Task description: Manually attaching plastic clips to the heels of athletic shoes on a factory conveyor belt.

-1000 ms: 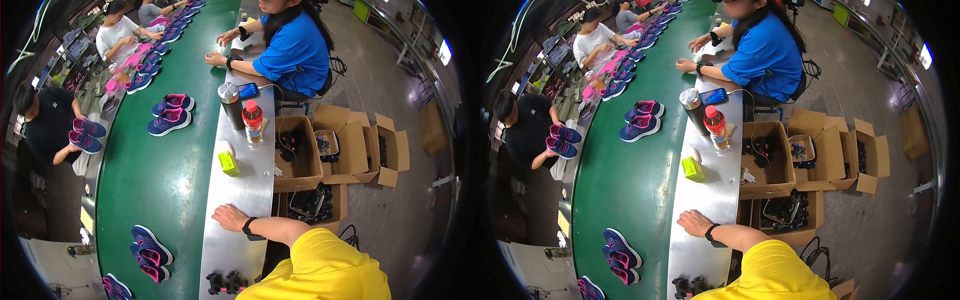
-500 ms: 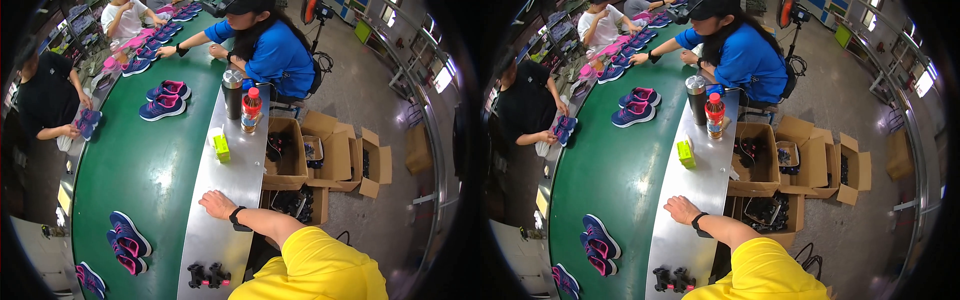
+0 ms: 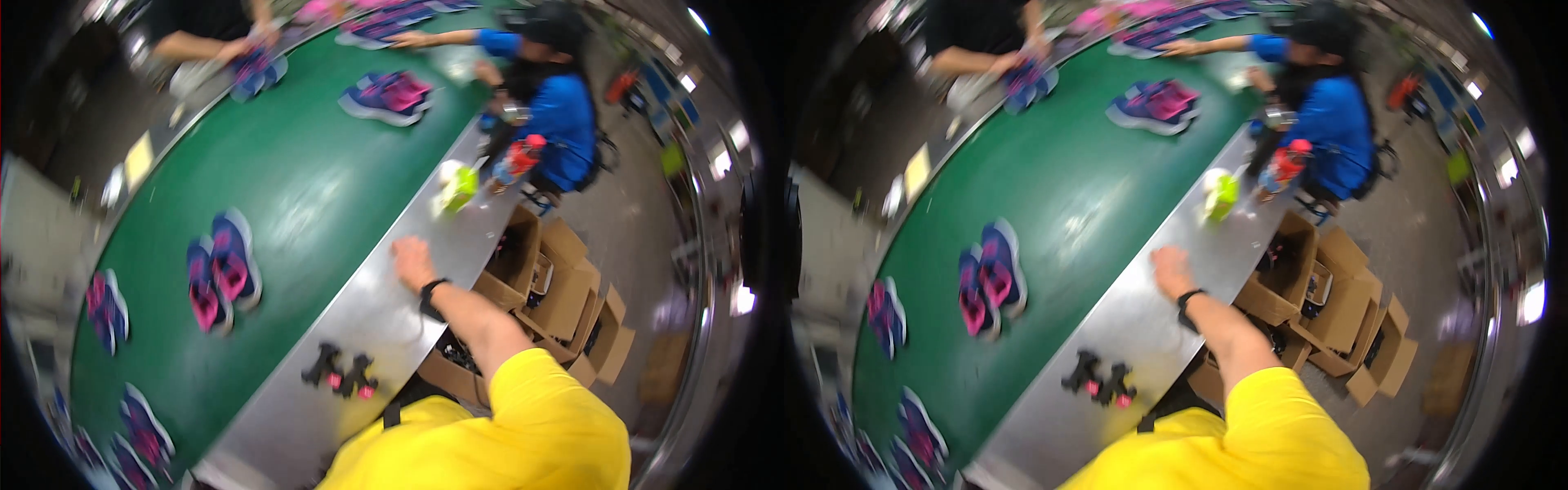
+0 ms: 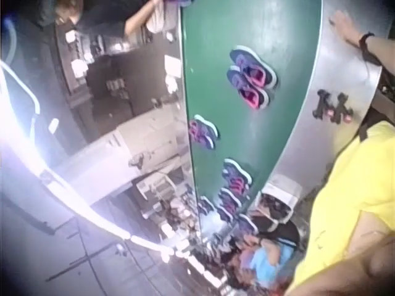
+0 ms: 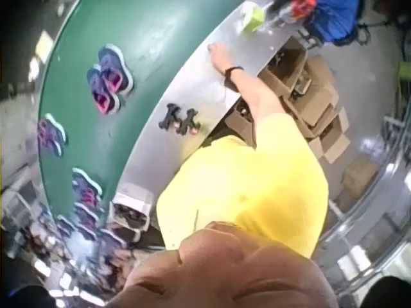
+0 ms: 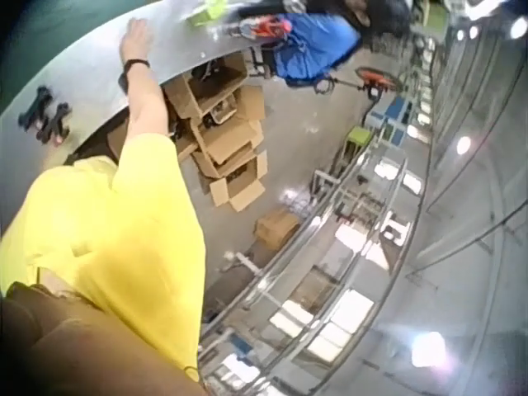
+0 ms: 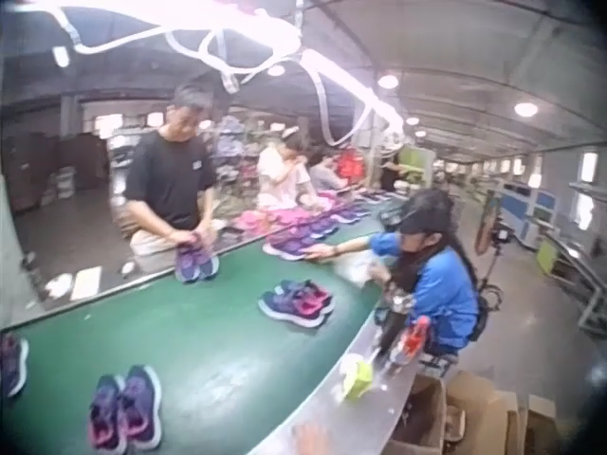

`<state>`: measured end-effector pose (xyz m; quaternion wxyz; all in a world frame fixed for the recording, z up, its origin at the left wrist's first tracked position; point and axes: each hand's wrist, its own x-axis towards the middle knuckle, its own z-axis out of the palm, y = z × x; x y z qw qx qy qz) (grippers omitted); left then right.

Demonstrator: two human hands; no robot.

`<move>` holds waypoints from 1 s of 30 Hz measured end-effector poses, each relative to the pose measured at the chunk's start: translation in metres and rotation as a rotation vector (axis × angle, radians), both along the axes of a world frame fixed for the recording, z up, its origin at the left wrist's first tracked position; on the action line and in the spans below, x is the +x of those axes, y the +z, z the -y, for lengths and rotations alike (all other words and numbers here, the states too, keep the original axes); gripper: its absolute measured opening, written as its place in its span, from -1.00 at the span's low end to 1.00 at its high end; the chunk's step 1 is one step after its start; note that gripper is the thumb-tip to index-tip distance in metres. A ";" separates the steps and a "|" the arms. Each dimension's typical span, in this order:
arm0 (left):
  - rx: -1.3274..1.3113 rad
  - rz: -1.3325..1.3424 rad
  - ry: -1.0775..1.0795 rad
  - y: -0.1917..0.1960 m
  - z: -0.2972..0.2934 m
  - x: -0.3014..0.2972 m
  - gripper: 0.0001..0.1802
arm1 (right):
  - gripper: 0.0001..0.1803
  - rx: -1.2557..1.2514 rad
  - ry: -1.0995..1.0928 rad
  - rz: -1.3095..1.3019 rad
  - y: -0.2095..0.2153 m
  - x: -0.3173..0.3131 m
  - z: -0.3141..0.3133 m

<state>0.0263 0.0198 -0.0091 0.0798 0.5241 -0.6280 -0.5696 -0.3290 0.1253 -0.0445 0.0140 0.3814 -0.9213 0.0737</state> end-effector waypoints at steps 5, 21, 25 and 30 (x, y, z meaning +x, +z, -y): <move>0.088 0.212 0.313 0.039 -0.082 0.191 -0.72 | -0.80 -0.080 -0.029 0.284 0.044 0.013 0.016; -0.042 0.183 0.037 0.066 -0.049 0.309 -0.74 | -0.72 0.215 1.166 0.211 0.096 0.196 0.098; -0.400 0.093 -0.129 0.078 0.056 0.251 -0.83 | -0.74 0.210 1.145 0.302 0.101 0.195 0.104; -0.644 -0.016 -0.273 0.059 0.191 0.152 -0.50 | -0.74 0.216 1.074 0.479 0.099 0.188 0.113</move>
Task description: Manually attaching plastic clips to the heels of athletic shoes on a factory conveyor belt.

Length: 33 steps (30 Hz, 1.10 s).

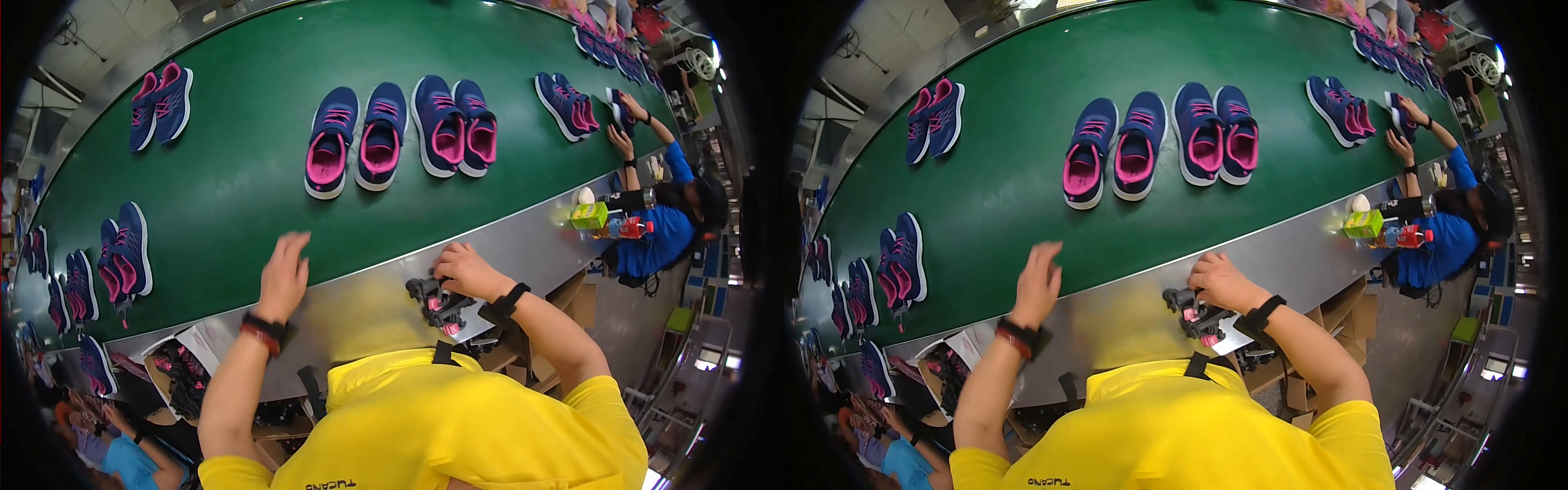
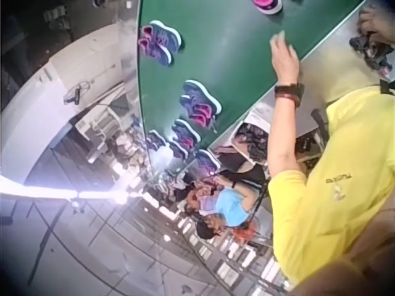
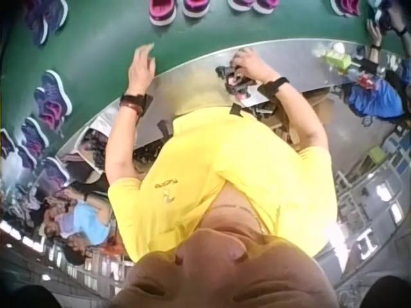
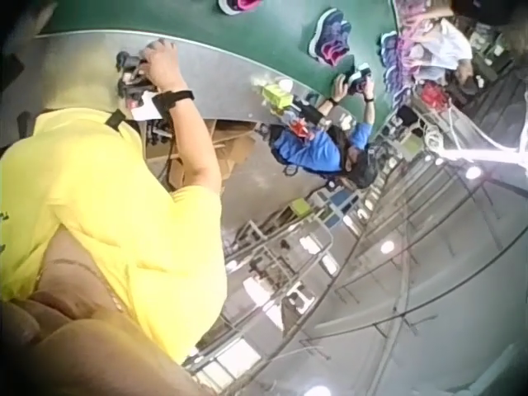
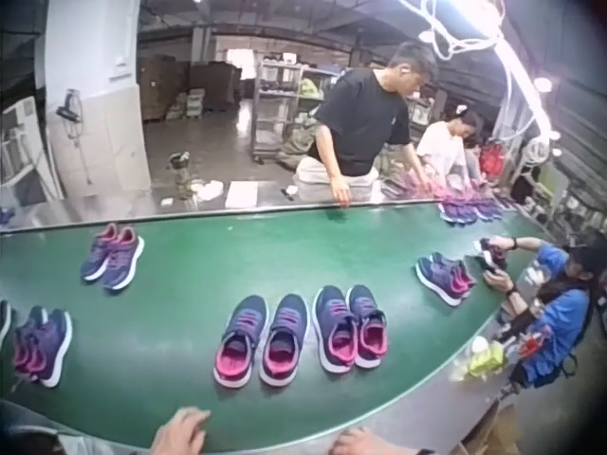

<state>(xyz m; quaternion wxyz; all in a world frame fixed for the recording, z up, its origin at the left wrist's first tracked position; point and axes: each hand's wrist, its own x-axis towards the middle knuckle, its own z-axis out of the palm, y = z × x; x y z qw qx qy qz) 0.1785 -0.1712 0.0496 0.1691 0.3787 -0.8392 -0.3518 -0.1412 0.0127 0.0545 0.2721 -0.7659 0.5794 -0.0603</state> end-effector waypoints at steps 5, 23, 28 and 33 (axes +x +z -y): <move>-0.353 0.178 -0.272 -0.005 0.106 -0.069 -0.49 | -0.81 0.234 -0.349 0.350 0.019 0.018 0.038; -0.243 0.129 -0.277 -0.054 0.096 -0.059 -0.71 | -0.55 0.607 -0.912 1.244 -0.031 0.119 0.142; -0.313 0.201 -0.272 -0.044 0.109 -0.060 -0.53 | -0.64 0.671 -0.728 0.875 -0.007 0.080 0.179; -0.316 0.232 -0.398 -0.020 0.083 -0.066 -0.27 | -0.79 0.602 -0.618 0.959 -0.012 0.080 0.176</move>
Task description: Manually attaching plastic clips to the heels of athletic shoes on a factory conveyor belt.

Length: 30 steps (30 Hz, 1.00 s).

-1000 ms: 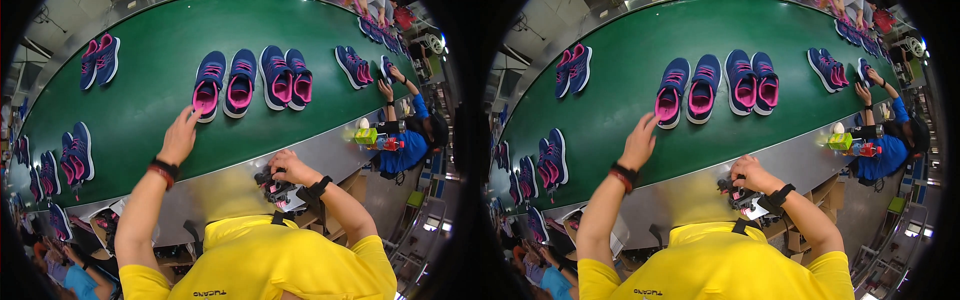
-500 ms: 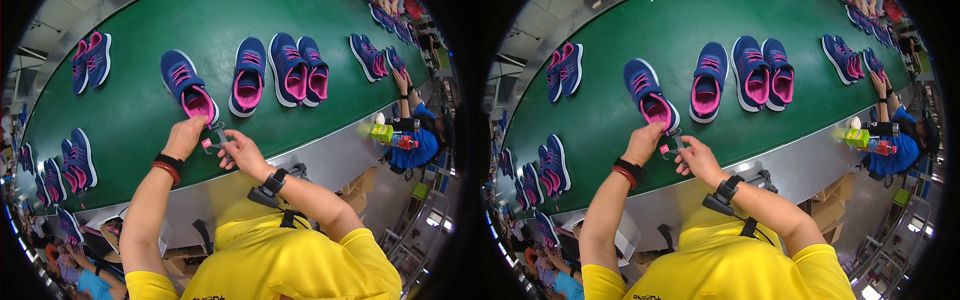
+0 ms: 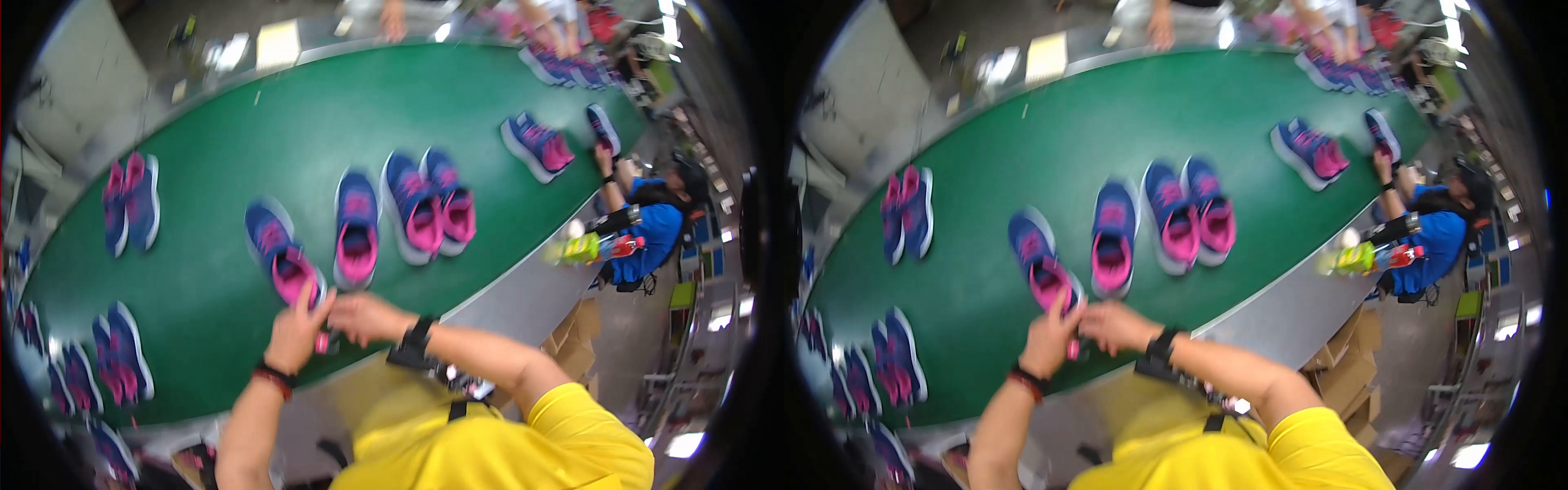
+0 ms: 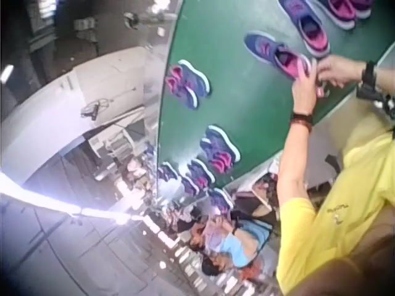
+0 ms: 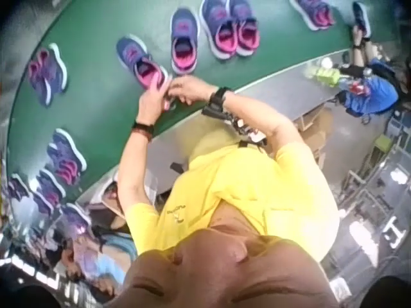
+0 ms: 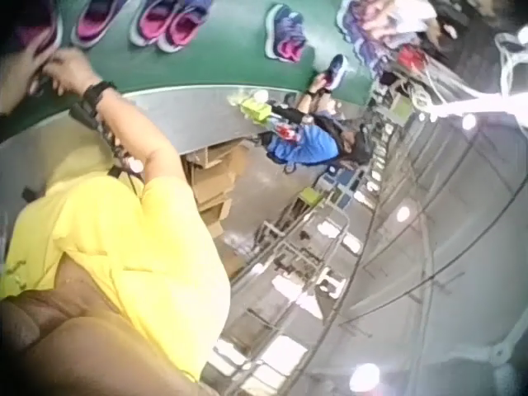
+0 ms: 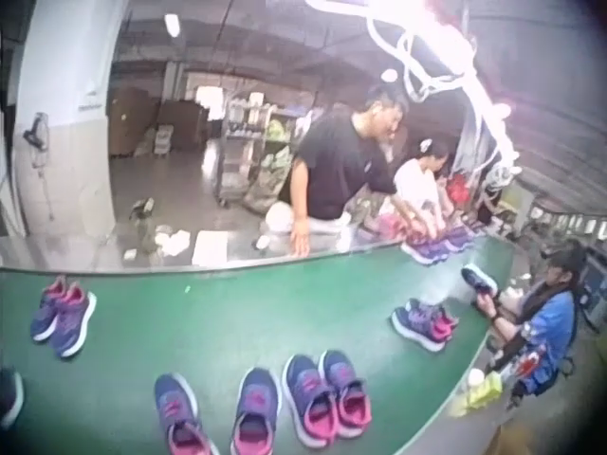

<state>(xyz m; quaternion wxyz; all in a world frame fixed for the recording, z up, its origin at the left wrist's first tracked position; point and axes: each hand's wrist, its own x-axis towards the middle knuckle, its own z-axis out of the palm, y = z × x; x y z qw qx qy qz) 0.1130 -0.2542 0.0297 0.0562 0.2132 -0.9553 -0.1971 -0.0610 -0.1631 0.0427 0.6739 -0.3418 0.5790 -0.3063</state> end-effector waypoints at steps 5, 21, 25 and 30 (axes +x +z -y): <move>0.094 0.052 0.150 -0.003 -0.007 0.035 -0.63 | -0.70 -0.610 -0.044 -0.710 -0.002 0.004 0.015; 0.360 0.120 0.377 0.031 0.028 0.055 -0.70 | -0.63 -0.873 0.622 -1.346 0.036 -0.002 0.067; 0.364 0.171 0.405 0.023 0.027 0.069 -0.71 | -0.61 -0.891 0.642 -1.305 0.030 0.010 0.069; 0.364 0.168 0.403 0.023 0.024 0.075 -0.72 | -0.60 -0.951 0.620 -1.277 0.032 0.011 0.067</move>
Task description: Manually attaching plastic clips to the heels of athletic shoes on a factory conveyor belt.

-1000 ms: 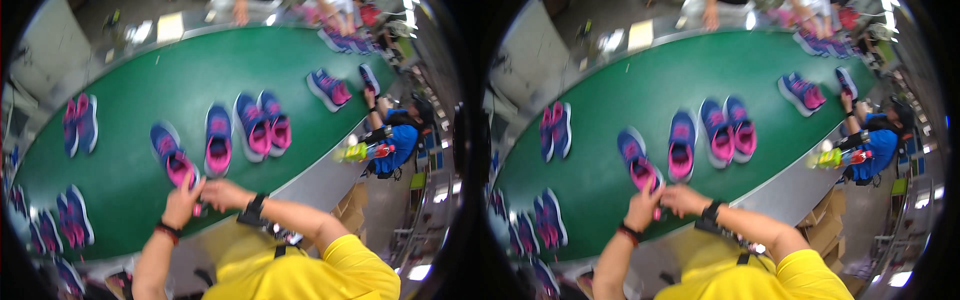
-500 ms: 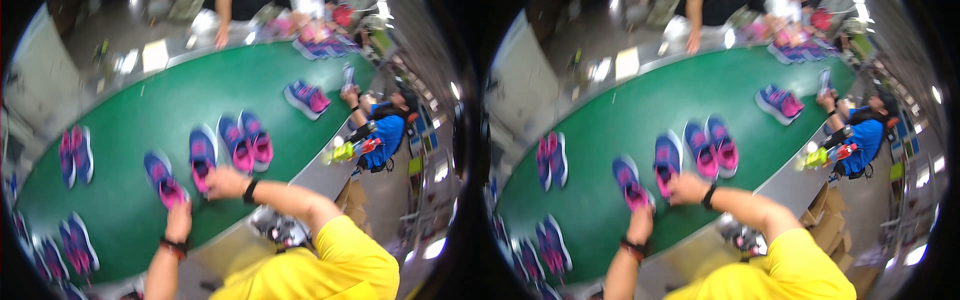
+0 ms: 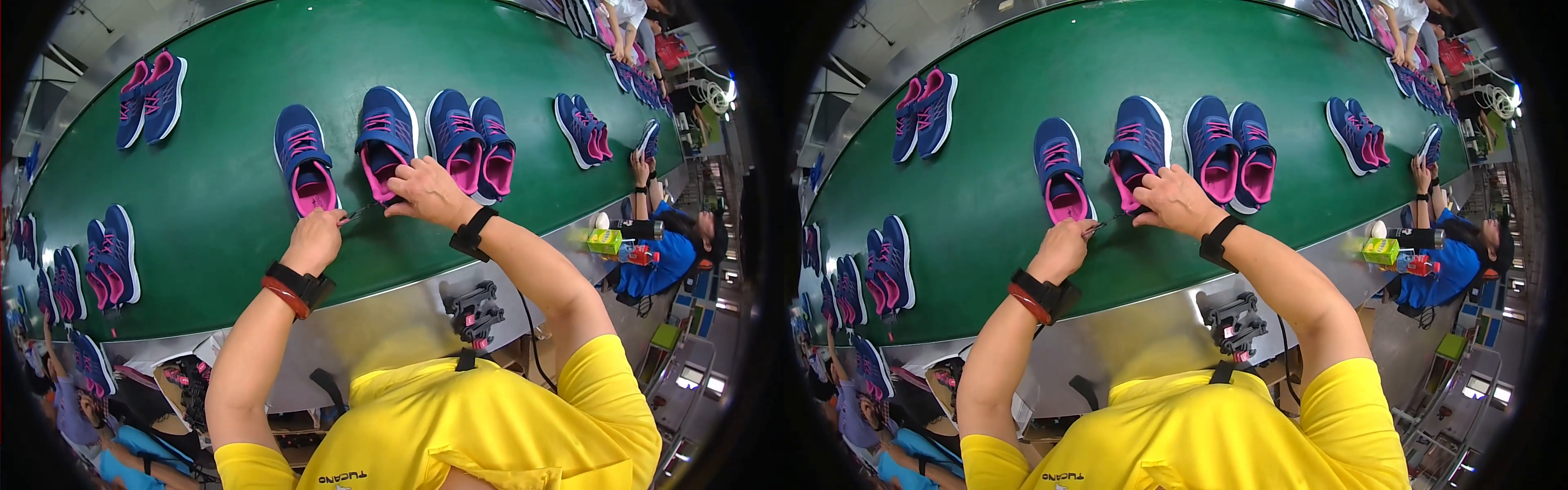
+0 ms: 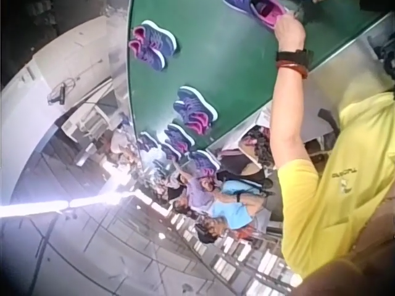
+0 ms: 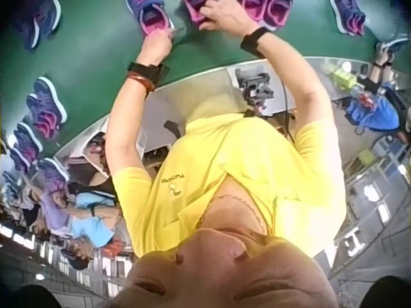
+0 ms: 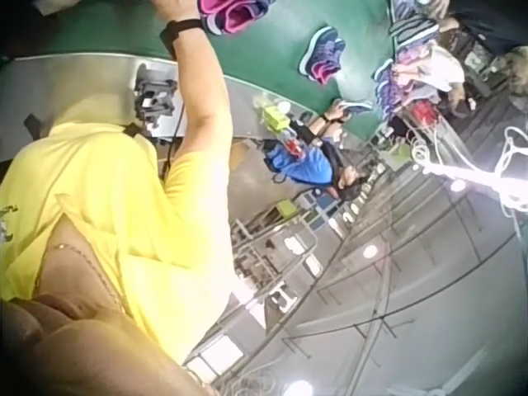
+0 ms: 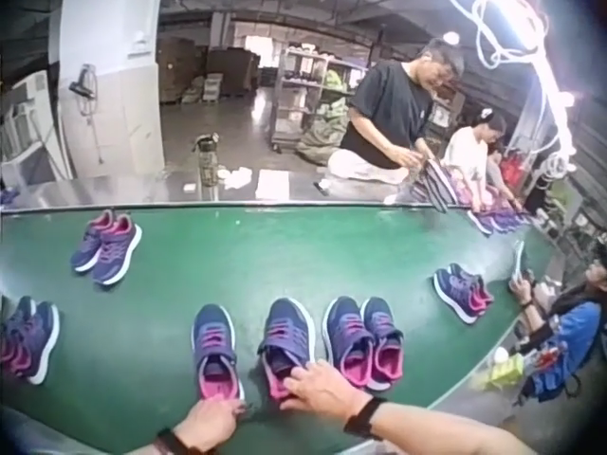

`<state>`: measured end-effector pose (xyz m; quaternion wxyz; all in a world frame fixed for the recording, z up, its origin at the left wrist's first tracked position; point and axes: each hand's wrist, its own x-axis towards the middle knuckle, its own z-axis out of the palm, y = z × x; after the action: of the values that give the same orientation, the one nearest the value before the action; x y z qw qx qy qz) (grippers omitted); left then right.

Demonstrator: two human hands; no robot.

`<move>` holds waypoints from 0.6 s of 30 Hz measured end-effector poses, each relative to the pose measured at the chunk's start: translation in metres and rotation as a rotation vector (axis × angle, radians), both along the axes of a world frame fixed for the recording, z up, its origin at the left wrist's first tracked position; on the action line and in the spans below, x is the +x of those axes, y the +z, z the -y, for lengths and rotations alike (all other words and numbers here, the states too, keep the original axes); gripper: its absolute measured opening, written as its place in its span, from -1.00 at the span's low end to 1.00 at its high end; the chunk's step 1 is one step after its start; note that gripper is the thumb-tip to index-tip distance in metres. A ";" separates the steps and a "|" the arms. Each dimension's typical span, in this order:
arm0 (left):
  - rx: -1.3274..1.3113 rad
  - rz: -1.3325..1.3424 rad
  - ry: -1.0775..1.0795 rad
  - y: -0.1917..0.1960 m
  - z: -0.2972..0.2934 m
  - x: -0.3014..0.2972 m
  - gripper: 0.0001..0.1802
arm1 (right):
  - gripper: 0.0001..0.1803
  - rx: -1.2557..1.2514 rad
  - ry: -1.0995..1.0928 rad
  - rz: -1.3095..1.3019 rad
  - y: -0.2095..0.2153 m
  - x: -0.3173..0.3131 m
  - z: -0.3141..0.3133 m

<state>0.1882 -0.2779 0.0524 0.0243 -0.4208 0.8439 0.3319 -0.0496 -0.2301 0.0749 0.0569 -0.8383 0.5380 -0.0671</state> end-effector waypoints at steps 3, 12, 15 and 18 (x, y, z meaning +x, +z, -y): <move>-0.004 0.023 -0.006 0.003 -0.001 0.001 -0.73 | -0.61 0.017 0.026 -0.027 0.001 0.007 0.001; 0.032 -0.049 -0.009 0.025 -0.002 -0.003 -0.73 | -0.65 0.041 -0.023 -0.109 -0.003 0.014 0.016; -0.078 -0.298 -0.057 0.021 0.000 0.008 -0.70 | -0.64 -0.017 -0.103 0.058 -0.004 0.007 0.012; -0.034 -0.176 -0.149 0.013 -0.006 0.010 -0.69 | -0.61 0.075 -0.054 -0.022 -0.033 0.013 -0.006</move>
<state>0.1983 -0.2718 0.0656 -0.0326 -0.3263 0.8773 0.3504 -0.0368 -0.2239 0.0416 0.0808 -0.8215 0.5630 -0.0393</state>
